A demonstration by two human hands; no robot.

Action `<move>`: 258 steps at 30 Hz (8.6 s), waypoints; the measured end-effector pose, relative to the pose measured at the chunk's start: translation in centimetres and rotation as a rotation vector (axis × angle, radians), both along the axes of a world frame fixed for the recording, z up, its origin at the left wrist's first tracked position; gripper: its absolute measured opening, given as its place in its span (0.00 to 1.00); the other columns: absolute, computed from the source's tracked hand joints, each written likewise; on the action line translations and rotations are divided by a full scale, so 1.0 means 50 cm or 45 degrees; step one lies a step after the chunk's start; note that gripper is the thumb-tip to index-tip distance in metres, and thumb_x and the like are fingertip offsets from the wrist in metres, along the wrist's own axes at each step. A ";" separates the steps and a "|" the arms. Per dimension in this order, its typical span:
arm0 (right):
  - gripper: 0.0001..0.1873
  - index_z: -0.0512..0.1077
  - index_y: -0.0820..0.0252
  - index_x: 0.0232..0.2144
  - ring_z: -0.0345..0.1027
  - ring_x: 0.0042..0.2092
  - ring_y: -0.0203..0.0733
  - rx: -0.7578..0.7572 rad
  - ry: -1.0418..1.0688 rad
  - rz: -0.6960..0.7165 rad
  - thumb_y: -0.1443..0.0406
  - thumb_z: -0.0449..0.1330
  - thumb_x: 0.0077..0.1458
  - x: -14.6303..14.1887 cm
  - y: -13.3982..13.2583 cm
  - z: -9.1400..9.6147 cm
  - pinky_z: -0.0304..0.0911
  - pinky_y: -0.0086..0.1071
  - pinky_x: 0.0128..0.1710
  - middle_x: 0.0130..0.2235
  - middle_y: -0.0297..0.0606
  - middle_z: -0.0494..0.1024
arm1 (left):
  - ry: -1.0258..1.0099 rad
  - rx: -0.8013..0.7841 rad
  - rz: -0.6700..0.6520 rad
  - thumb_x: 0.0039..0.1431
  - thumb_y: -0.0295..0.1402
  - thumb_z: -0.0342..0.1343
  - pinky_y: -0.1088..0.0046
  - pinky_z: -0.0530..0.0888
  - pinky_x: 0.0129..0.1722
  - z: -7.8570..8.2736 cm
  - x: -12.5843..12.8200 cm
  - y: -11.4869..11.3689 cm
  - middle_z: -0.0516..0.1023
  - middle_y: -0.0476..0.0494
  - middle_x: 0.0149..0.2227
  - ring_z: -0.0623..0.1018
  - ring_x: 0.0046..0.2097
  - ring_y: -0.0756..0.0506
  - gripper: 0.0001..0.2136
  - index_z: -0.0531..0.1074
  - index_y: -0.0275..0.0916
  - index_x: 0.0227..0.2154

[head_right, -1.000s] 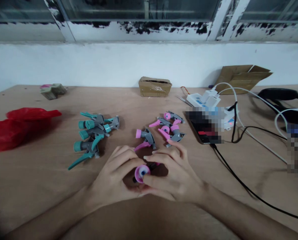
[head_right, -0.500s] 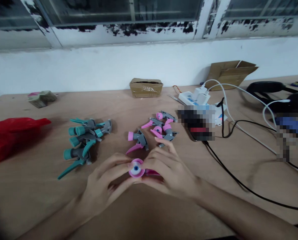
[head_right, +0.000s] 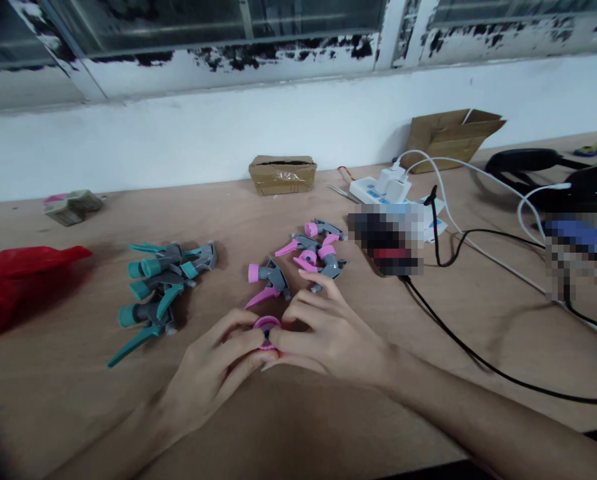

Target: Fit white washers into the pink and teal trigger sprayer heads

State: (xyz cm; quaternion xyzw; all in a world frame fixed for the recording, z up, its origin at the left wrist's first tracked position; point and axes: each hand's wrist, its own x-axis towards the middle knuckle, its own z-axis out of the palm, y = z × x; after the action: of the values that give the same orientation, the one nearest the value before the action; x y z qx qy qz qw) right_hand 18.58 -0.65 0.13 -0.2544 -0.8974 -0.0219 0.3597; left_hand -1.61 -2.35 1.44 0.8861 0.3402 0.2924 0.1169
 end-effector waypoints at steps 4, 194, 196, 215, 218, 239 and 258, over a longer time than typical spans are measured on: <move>0.09 0.72 0.56 0.31 0.63 0.33 0.33 -0.004 0.009 0.006 0.60 0.53 0.59 -0.002 -0.001 0.000 0.49 0.42 0.53 0.28 0.30 0.71 | -0.077 -0.015 0.052 0.62 0.33 0.49 0.75 0.74 0.34 0.000 0.002 -0.007 0.72 0.47 0.36 0.75 0.34 0.50 0.05 0.68 0.39 0.35; 0.16 0.62 0.55 0.44 0.70 0.44 0.37 -0.874 0.095 0.130 0.61 0.59 0.54 0.007 -0.015 0.021 0.54 0.41 0.54 0.40 0.32 0.76 | -0.306 -0.161 -0.026 0.51 0.23 0.56 0.78 0.73 0.33 0.030 -0.002 -0.001 0.72 0.47 0.36 0.74 0.34 0.52 0.11 0.72 0.41 0.38; 0.15 0.63 0.54 0.41 0.71 0.41 0.37 -0.737 0.150 0.066 0.61 0.61 0.52 0.007 -0.014 0.013 0.52 0.43 0.55 0.37 0.30 0.76 | -0.342 -0.255 0.030 0.52 0.24 0.56 0.78 0.73 0.32 0.027 -0.001 -0.003 0.72 0.47 0.36 0.74 0.32 0.52 0.10 0.72 0.40 0.38; 0.12 0.66 0.51 0.40 0.70 0.35 0.41 0.164 0.053 -0.341 0.67 0.60 0.52 -0.014 -0.056 -0.003 0.57 0.42 0.41 0.36 0.31 0.79 | -0.928 -1.406 -0.032 0.51 0.32 0.58 0.71 0.73 0.41 0.011 0.028 0.000 0.79 0.50 0.35 0.77 0.42 0.47 0.06 0.76 0.44 0.33; 0.12 0.66 0.54 0.41 0.69 0.34 0.41 0.211 0.050 -0.338 0.67 0.61 0.53 -0.017 -0.054 -0.010 0.57 0.40 0.38 0.36 0.33 0.79 | -0.886 -1.345 -0.006 0.52 0.34 0.57 0.70 0.73 0.40 0.008 0.025 0.002 0.78 0.50 0.33 0.76 0.42 0.46 0.04 0.76 0.42 0.30; 0.20 0.68 0.51 0.48 0.74 0.41 0.42 -0.100 0.055 -0.092 0.64 0.62 0.51 0.006 -0.054 0.029 0.41 0.56 0.61 0.39 0.34 0.80 | -0.497 -0.786 0.127 0.52 0.33 0.59 0.71 0.70 0.40 0.036 0.020 -0.017 0.76 0.50 0.33 0.75 0.37 0.48 0.07 0.68 0.39 0.33; 0.07 0.68 0.56 0.35 0.74 0.40 0.38 0.100 0.044 -0.057 0.69 0.59 0.52 0.016 -0.026 -0.030 0.37 0.47 0.62 0.35 0.32 0.80 | -0.005 -0.434 0.382 0.43 0.29 0.58 0.59 0.63 0.44 0.019 0.062 -0.002 0.70 0.48 0.37 0.68 0.42 0.42 0.11 0.65 0.40 0.31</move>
State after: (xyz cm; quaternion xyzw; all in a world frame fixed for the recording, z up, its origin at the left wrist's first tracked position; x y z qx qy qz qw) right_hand 19.38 -1.94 -1.38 -0.2603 -0.8836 -0.0608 0.3844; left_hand 1.48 -2.45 2.40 0.7923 0.5125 0.2467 0.2207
